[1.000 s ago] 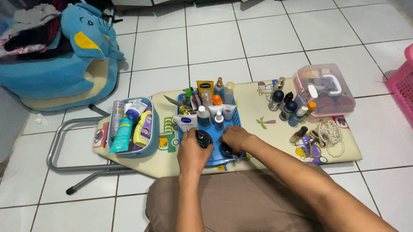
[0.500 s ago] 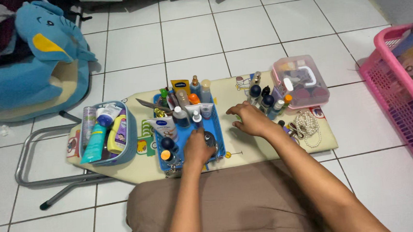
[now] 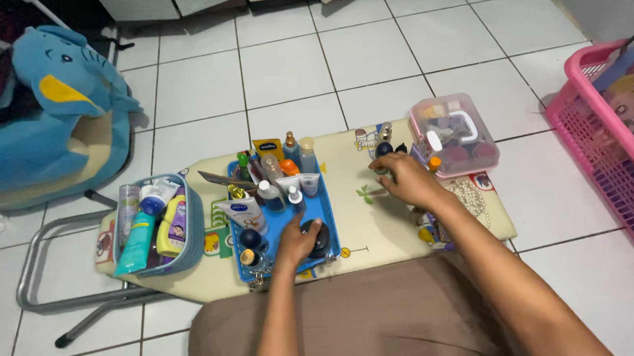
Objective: The person sits on the floor and sorts assorted toiletry bottles, tubes, jars and a pouch from an ironing board into a blue plastic basket, placing items one at a time and arranging them inside the basket.
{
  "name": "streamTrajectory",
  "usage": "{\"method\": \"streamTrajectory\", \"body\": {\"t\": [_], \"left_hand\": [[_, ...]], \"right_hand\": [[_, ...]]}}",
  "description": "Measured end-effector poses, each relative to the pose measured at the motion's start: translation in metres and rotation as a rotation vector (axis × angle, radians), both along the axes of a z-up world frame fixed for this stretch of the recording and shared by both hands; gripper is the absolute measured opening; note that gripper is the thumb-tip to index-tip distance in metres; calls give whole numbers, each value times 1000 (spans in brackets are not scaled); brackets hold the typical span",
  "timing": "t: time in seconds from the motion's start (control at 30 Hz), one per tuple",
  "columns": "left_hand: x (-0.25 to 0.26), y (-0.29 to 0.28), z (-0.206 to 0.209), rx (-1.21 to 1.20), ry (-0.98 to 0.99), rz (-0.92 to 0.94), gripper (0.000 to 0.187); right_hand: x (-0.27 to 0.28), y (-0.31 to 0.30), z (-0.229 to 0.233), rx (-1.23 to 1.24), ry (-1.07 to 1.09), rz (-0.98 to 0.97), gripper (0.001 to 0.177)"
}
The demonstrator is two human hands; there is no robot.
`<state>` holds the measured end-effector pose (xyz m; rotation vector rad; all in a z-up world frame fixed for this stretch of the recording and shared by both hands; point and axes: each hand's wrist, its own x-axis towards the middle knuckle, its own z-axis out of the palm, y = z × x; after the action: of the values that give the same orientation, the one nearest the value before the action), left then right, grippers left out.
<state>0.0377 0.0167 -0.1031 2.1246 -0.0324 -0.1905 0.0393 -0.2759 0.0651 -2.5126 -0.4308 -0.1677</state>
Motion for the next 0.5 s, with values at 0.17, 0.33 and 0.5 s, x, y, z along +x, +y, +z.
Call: {"method": "streamTrajectory", "body": {"t": [0.17,0.33,0.5], "left_hand": [[4,-5,-26,-82,215,4,69],[-7,-8,-1,-66,302,-15,59],[-13,-7,13,-136,306,-16,57]], "right_hand": [[24,-12,6,52,81,-153,25],[64,-25,-8,-16,28,-262,19],[103,-32,-27,-95,-206,-284,27]]}}
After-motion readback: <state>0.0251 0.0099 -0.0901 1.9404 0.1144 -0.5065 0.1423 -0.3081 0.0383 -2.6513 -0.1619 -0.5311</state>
